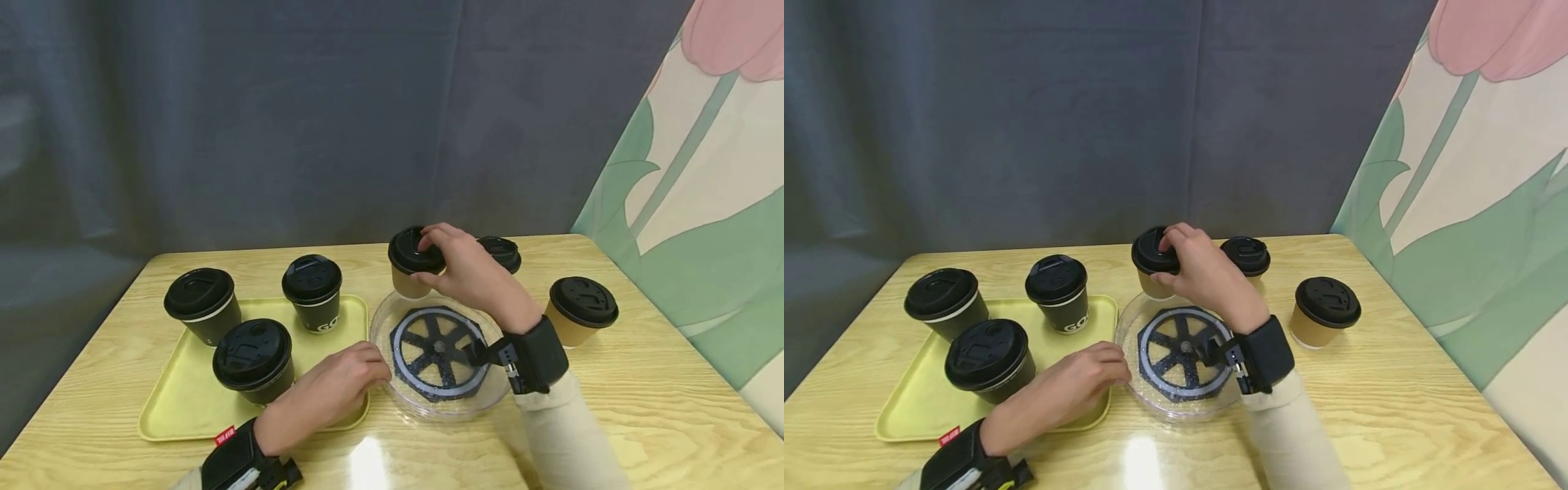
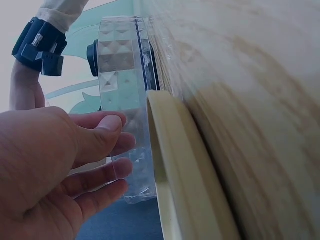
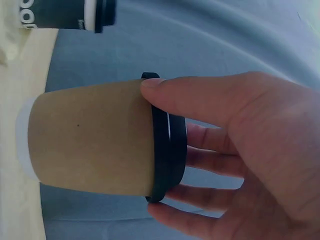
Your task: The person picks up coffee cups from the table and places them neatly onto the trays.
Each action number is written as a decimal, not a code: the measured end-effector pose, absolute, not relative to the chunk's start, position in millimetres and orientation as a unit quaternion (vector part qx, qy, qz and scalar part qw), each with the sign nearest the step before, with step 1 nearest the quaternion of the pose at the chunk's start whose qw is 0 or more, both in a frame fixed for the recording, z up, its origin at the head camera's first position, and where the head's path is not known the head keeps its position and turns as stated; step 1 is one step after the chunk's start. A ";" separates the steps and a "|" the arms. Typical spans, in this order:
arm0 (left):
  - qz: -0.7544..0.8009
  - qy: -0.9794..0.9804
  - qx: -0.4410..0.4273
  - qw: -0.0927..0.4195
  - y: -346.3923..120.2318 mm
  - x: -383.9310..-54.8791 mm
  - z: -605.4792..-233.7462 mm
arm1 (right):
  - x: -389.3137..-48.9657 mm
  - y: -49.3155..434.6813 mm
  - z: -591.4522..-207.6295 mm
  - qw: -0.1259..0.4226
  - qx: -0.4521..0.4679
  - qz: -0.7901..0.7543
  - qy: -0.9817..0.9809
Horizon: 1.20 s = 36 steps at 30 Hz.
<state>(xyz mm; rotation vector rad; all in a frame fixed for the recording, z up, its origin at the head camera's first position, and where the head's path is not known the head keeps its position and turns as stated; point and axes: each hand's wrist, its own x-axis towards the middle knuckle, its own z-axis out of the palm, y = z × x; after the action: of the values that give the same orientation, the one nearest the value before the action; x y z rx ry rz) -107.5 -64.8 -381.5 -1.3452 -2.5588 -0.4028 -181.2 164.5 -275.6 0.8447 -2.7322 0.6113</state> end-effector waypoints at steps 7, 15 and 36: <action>-0.132 -0.873 -0.453 0.122 -64.5 -106.9 -381.7 | -174.5 166.2 -282.8 0.094 0.298 0.191 -0.931; -0.136 -0.873 -0.452 0.126 -64.9 -107.0 -381.0 | -173.1 166.0 -286.1 0.091 0.299 0.188 -0.931; -0.131 -0.870 -0.458 0.127 -65.1 -106.4 -381.0 | -177.2 161.9 -300.7 0.084 0.321 0.185 -0.925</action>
<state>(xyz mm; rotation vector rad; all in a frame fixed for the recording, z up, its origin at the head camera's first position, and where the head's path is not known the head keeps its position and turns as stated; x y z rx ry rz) -106.4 -65.1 -381.0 -1.3341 -2.5322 -0.3807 -177.2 161.9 -300.7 0.9566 -2.7602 0.5522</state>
